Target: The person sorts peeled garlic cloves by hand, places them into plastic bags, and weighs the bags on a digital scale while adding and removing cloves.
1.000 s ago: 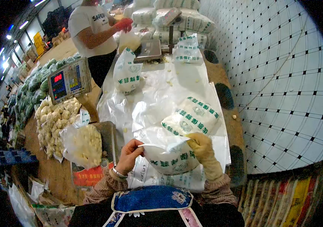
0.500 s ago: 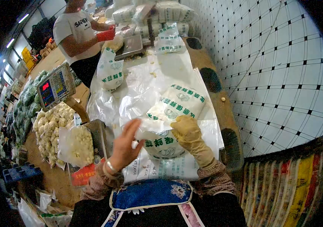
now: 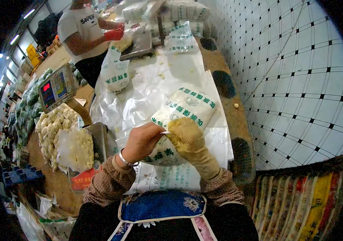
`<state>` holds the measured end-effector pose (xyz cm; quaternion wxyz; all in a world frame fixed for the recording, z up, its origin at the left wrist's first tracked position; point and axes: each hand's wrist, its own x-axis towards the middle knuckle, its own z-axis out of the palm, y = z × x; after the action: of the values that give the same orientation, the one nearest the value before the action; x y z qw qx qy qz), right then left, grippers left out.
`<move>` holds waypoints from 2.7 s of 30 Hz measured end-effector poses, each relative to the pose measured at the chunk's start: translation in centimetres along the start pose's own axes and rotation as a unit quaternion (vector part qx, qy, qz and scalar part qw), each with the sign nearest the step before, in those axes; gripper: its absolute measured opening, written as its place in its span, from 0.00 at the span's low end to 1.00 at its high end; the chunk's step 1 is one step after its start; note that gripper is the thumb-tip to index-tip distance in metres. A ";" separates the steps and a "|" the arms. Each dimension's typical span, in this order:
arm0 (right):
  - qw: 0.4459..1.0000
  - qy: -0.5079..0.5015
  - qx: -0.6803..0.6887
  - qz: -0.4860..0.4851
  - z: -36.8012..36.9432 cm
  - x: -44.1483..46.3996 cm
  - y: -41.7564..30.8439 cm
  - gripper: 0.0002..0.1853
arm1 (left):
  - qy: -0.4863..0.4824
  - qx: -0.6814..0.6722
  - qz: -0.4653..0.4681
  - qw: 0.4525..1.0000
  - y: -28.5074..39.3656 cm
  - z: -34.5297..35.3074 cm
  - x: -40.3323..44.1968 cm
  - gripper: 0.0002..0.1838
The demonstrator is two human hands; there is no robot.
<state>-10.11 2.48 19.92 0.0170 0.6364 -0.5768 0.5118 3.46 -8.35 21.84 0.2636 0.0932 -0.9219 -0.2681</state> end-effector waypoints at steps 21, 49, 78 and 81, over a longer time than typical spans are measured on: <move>0.923 -0.245 -0.287 -0.075 1.2 2.0 2.6 0.03 | -0.064 0.041 -0.026 0.997 -3.6 2.6 0.7 0.03; 0.943 -0.223 -0.179 0.170 1.5 1.8 1.8 0.12 | 0.094 0.067 -0.014 0.993 -3.2 3.7 -1.1 0.07; 0.684 0.222 0.516 0.465 3.1 -3.9 5.5 0.07 | 0.201 -0.308 -0.278 0.887 -3.8 5.1 -4.5 0.04; 0.769 0.281 0.402 0.409 3.8 -4.8 6.2 0.11 | 0.179 -0.272 -0.234 0.916 -3.3 5.0 -4.4 0.04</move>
<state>-11.47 1.48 11.36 -0.2901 0.1167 -0.4936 0.8115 4.57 -7.51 14.56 0.3690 0.2773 -0.7027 -0.5414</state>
